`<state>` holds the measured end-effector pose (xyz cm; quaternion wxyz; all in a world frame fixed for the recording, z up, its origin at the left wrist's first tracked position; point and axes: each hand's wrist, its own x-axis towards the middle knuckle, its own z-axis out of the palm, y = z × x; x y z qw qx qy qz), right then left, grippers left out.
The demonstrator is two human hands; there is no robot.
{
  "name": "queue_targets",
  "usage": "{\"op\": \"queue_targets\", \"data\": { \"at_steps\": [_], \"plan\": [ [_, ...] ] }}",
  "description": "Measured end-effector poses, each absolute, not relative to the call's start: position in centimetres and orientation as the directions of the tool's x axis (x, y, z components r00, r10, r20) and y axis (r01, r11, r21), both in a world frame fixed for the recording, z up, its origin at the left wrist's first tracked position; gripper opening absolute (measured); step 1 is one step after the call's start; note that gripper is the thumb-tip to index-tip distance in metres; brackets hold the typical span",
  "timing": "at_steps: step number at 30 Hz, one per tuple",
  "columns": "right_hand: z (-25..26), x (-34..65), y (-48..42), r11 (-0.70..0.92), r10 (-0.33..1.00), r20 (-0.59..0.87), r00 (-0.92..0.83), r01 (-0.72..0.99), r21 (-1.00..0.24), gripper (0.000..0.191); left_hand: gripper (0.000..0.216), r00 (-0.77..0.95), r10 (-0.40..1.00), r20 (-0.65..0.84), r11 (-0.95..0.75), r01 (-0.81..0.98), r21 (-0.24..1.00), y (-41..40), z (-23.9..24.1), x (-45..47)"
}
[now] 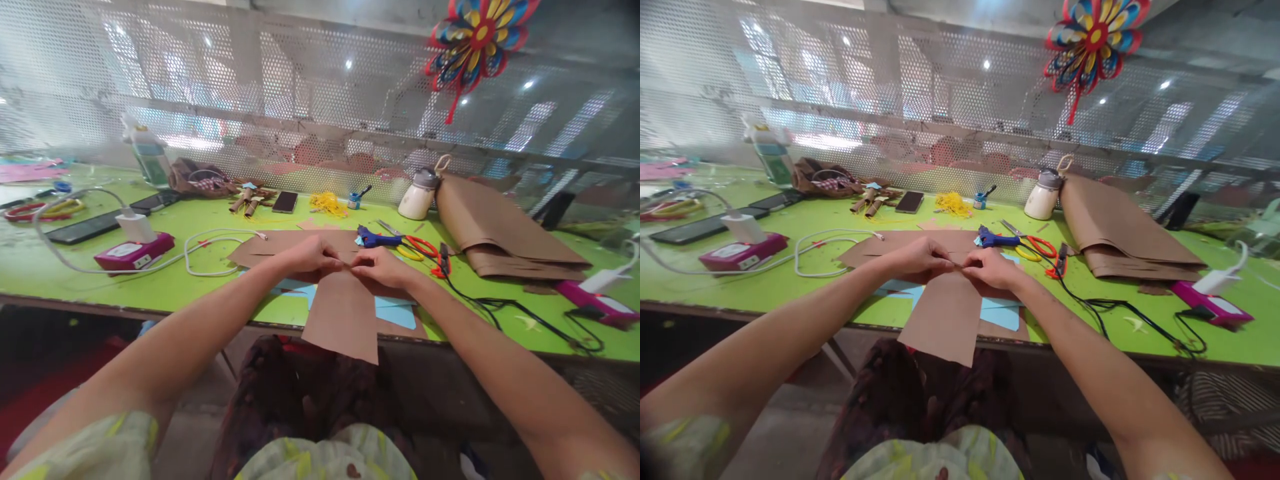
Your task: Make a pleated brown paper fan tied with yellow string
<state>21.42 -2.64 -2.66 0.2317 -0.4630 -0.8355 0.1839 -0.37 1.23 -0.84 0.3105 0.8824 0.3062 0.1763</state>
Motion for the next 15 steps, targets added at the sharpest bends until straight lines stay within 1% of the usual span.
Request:
{"op": "queue_targets", "data": {
  "at_steps": [4, 8, 10, 12, 15],
  "plan": [
    [-2.8, 21.3, -2.7, 0.501, 0.863, 0.229, -0.451, 0.7, -0.509, 0.013, 0.029, 0.748, 0.66, 0.072, -0.608, 0.475, 0.637, 1.3, -0.6, -0.8],
    [-2.8, 20.9, -2.9, 0.534, 0.845, 0.269, -0.462, 0.705, -0.467, 0.009, 0.026, 0.762, 0.647, 0.037, -0.642, 0.517, 0.566, 1.3, -0.2, -1.1],
    [-2.8, 20.7, -3.0, 0.554, 0.833, 0.288, -0.473, 0.708, -0.439, 0.009, 0.027, 0.775, 0.628, 0.07, -0.688, 0.511, 0.515, 1.2, -0.2, -1.0],
    [-2.9, 20.6, -2.9, 0.575, 0.818, 0.308, -0.487, 0.716, -0.396, 0.01, 0.027, 0.806, 0.58, 0.12, -0.754, 0.474, 0.455, 1.2, -0.4, -0.5],
    [-3.1, 20.5, -2.9, 0.602, 0.793, 0.336, -0.508, 0.736, -0.309, 0.014, 0.022, 0.841, 0.497, 0.214, -0.851, 0.425, 0.309, 1.2, -1.2, 0.4]
  ]
}}
